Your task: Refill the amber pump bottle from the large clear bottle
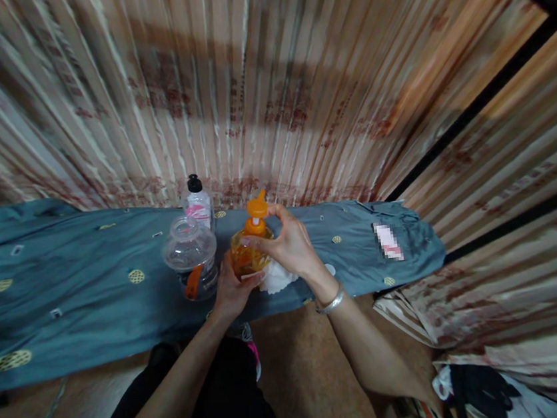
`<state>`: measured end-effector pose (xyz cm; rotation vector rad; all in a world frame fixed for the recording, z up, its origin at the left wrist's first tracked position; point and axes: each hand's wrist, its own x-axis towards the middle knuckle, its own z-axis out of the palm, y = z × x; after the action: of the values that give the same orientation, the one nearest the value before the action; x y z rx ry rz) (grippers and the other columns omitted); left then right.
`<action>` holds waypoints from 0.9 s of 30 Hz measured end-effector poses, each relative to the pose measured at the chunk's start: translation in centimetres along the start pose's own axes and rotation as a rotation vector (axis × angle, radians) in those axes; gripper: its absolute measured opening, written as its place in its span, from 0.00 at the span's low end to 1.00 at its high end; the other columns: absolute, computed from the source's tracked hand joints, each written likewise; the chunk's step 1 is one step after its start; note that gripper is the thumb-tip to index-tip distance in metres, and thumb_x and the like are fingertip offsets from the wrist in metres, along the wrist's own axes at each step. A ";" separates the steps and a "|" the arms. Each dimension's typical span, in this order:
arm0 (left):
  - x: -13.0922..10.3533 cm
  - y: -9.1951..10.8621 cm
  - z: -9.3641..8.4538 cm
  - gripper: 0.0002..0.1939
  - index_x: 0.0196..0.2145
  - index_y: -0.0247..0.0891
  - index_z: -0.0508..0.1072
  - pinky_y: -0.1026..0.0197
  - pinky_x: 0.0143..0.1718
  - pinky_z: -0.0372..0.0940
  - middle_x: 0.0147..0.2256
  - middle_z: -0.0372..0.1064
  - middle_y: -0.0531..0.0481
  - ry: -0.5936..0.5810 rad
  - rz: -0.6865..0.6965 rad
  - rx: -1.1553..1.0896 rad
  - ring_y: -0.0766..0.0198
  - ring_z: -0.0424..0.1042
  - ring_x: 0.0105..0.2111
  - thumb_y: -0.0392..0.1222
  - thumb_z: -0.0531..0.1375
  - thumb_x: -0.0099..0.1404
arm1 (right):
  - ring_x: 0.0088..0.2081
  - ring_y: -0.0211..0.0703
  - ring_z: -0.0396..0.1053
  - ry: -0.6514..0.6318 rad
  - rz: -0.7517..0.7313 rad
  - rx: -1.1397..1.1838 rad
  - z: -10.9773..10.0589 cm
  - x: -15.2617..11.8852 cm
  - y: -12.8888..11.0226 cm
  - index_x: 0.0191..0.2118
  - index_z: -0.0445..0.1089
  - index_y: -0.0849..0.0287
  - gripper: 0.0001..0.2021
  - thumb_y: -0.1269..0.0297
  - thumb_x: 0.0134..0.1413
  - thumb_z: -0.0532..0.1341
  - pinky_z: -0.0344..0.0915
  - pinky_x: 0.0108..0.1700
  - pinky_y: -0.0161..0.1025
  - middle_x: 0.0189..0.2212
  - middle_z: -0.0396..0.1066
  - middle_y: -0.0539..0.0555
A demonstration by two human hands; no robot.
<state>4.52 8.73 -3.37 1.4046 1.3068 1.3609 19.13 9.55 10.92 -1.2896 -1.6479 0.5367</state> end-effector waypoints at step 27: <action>0.0 -0.4 0.1 0.38 0.57 0.39 0.69 0.37 0.57 0.68 0.49 0.73 0.42 0.006 0.020 0.002 0.41 0.74 0.53 0.43 0.76 0.50 | 0.61 0.57 0.74 -0.148 -0.100 0.032 -0.2 0.1 -0.2 0.51 0.78 0.52 0.25 0.42 0.54 0.71 0.66 0.67 0.53 0.57 0.79 0.56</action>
<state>4.56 8.85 -3.80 1.4195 1.3013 1.3786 19.22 9.50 11.25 -1.1608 -1.8081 0.6079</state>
